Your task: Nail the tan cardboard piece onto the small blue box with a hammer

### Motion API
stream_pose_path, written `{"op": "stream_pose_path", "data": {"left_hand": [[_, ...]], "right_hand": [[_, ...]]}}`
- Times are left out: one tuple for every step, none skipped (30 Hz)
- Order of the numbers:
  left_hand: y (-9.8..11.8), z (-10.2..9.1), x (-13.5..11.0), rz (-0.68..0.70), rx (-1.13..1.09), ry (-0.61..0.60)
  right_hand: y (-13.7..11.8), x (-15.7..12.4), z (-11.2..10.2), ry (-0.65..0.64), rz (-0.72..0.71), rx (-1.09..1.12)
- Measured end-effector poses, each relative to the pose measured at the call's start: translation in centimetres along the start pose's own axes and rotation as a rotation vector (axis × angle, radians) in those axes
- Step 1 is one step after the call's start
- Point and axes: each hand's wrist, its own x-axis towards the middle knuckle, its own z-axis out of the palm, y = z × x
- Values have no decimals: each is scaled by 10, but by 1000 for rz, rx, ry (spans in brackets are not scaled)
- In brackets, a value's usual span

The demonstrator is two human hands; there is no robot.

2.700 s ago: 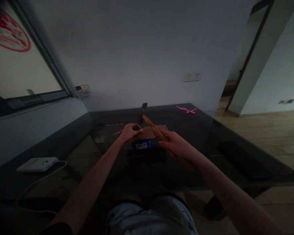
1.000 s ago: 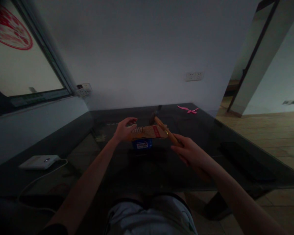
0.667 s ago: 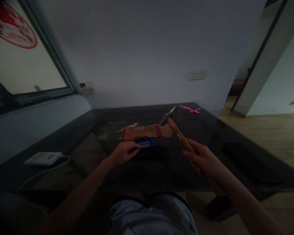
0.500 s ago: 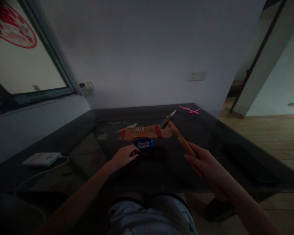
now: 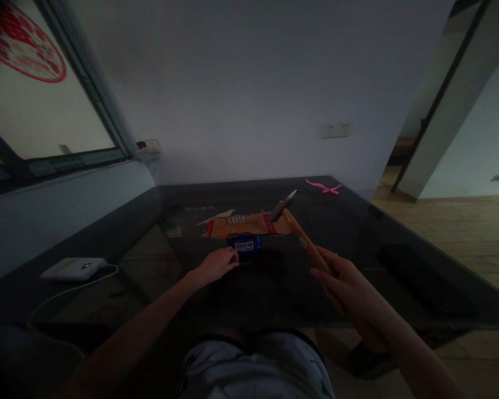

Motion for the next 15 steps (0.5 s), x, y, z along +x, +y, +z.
{"op": "stream_pose_path", "data": {"left_hand": [[1, -2, 1, 0, 5, -15], [2, -3, 1, -2, 12, -30], [4, -5, 2, -6, 20, -46], [5, -7, 2, -10, 27, -61], [7, -9, 2, -13, 33, -72], [8, -10, 2, -14, 35, -77], [9, -10, 2, -13, 34, -76], [9, -10, 2, -10, 29, -73], [9, -10, 2, -7, 23, -67], [8, -8, 2, -5, 16, -60], [8, -7, 1, -4, 9, -53], [7, -6, 1, -3, 5, -44], [7, -5, 0, 0, 4, -31], [7, -4, -1, 4, 8, -14], [7, -3, -1, 8, 18, 10]], "right_hand": [[0, -1, 0, 1, 3, -8], [0, -1, 0, 2, 7, -18], [0, -2, 0, 3, 12, -26], [0, -2, 0, 2, 16, -31], [0, -3, 0, 2, 18, -31], [0, -3, 0, 3, 15, -28], [1, -3, 0, 2, 11, -25], [2, -3, -1, 4, 8, -25], [3, -4, -1, 6, 5, -27], [4, -4, -1, 6, 3, -29], [4, -4, 0, 4, 7, -29], [4, -5, 0, 3, 13, -27], [4, -6, 0, 7, 21, -22], [3, -7, 1, 11, 30, -12], [1, -8, 2, 15, 40, -2]]}}
